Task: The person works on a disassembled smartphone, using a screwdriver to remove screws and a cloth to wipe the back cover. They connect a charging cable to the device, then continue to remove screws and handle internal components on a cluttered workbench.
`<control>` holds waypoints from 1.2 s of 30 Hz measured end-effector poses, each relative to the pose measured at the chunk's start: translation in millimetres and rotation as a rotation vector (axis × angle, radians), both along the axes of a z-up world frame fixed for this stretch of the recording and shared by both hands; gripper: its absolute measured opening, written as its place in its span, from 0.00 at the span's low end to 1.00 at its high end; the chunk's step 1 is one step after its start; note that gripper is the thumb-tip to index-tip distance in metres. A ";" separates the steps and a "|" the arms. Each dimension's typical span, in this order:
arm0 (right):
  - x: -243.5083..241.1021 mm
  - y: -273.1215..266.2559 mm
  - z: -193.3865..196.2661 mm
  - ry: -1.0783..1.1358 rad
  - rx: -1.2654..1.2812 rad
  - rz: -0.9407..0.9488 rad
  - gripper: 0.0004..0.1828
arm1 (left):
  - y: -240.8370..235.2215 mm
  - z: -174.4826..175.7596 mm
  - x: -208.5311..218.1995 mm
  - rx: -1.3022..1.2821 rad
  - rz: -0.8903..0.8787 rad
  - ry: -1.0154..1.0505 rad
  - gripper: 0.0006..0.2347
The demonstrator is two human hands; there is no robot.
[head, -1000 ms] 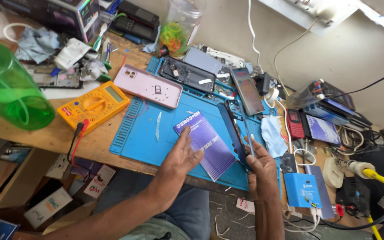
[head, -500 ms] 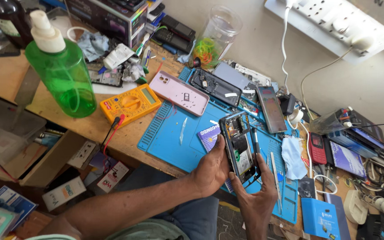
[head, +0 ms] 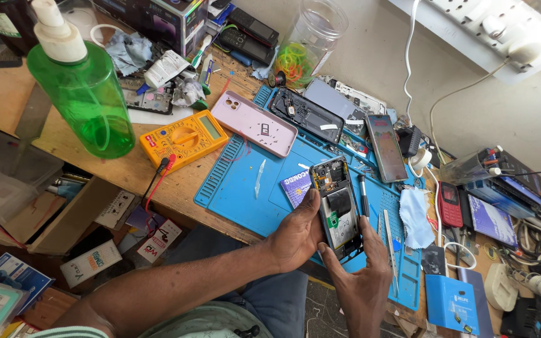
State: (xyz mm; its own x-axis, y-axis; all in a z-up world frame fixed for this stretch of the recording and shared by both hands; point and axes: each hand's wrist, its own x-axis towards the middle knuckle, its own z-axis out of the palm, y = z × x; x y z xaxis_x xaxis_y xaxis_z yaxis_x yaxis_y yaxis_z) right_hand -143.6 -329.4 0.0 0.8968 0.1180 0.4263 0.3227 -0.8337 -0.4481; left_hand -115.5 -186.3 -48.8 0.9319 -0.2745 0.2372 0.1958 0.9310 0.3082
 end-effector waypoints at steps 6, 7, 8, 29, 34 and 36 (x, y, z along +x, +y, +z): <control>-4.1 -6.8 7.7 0.014 0.007 0.076 0.46 | -0.4 -3.4 1.4 -0.057 0.025 0.066 0.25; -1.8 -9.8 11.9 -0.005 0.038 0.111 0.43 | 0.8 -3.9 1.5 -0.057 0.040 0.091 0.25; 4.8 -12.6 16.5 -0.007 0.074 0.101 0.38 | 1.2 -4.1 1.5 -0.046 0.054 0.104 0.23; 123.1 -27.1 6.4 0.607 0.877 0.379 0.12 | 17.9 11.8 6.7 0.239 0.195 0.151 0.19; 113.2 -18.0 13.9 0.538 0.857 0.375 0.13 | 22.5 9.1 16.5 0.331 0.195 0.156 0.18; 109.1 -9.3 21.4 0.468 0.778 0.336 0.16 | 21.4 7.7 17.9 0.265 0.195 0.188 0.17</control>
State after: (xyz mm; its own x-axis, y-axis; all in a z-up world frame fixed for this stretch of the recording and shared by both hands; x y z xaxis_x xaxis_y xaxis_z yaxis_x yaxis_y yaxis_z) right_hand -34.5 -338.7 21.4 0.9665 0.2354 0.1019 0.1390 -0.1465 -0.9794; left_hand -97.6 -164.9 -41.1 0.9932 -0.1161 0.0019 0.0983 0.8491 0.5190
